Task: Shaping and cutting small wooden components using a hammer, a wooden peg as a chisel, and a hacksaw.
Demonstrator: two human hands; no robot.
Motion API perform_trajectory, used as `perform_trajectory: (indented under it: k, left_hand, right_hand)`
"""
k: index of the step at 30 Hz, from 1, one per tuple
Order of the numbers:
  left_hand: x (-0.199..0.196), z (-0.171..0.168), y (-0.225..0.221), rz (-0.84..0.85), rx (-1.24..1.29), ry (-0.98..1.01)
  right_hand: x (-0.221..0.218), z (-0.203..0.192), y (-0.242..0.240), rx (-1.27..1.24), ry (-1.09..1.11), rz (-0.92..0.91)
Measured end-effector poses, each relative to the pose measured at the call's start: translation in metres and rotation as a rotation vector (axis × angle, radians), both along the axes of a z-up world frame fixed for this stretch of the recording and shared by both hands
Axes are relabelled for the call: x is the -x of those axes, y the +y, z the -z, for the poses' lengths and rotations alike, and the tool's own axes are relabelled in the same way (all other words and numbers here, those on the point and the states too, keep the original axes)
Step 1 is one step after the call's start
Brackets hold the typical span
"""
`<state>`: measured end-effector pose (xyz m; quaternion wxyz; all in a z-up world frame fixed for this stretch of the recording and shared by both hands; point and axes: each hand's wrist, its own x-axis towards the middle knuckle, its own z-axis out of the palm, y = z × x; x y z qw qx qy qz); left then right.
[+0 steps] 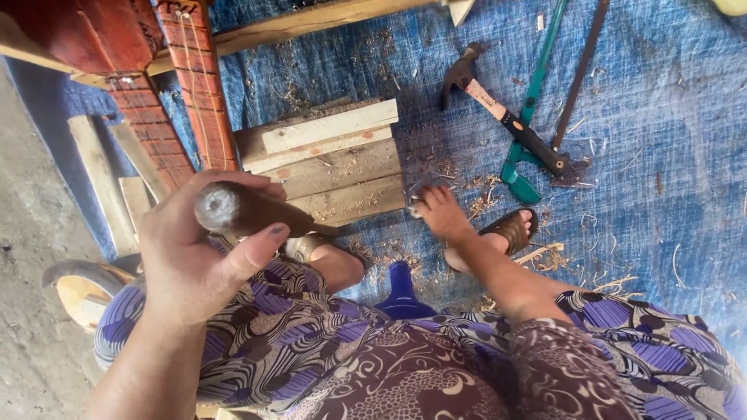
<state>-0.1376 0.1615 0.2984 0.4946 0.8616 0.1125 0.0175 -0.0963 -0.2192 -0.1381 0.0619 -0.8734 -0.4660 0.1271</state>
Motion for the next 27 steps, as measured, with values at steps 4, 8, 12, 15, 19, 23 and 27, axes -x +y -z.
perform_trajectory:
  k: [4, 8, 12, 15, 19, 23, 27]
  left_hand:
    - [0.006, 0.002, 0.003, 0.031, 0.016, -0.085]
    - [0.009, 0.013, 0.004, 0.077, -0.003, -0.190]
    - [0.003, 0.022, 0.000, 0.059, -0.050, -0.190]
    - [-0.001, 0.028, -0.003, 0.034, -0.012, -0.159]
    - [-0.007, 0.054, -0.015, -0.096, -0.070, -0.154]
    - [-0.020, 0.077, -0.029, -0.079, -0.093, -0.021]
    - [-0.027, 0.123, -0.053, 0.035, 0.133, 0.100]
  right_hand:
    - [-0.017, -0.028, -0.023, 0.250, -0.067, 0.052]
    - [-0.036, -0.019, -0.015, 0.006, -0.112, 0.480]
    - [-0.014, -0.033, 0.020, 0.201, 0.077, 0.508]
    - [0.020, -0.038, 0.014, 0.304, 0.203, 0.274]
    - [0.013, -0.076, -0.006, 0.738, 0.125, 0.114]
    - [-0.018, -0.177, 0.048, -0.057, 0.409, 0.338]
    - [0.000, -0.262, 0.116, -0.682, 0.844, 0.273]
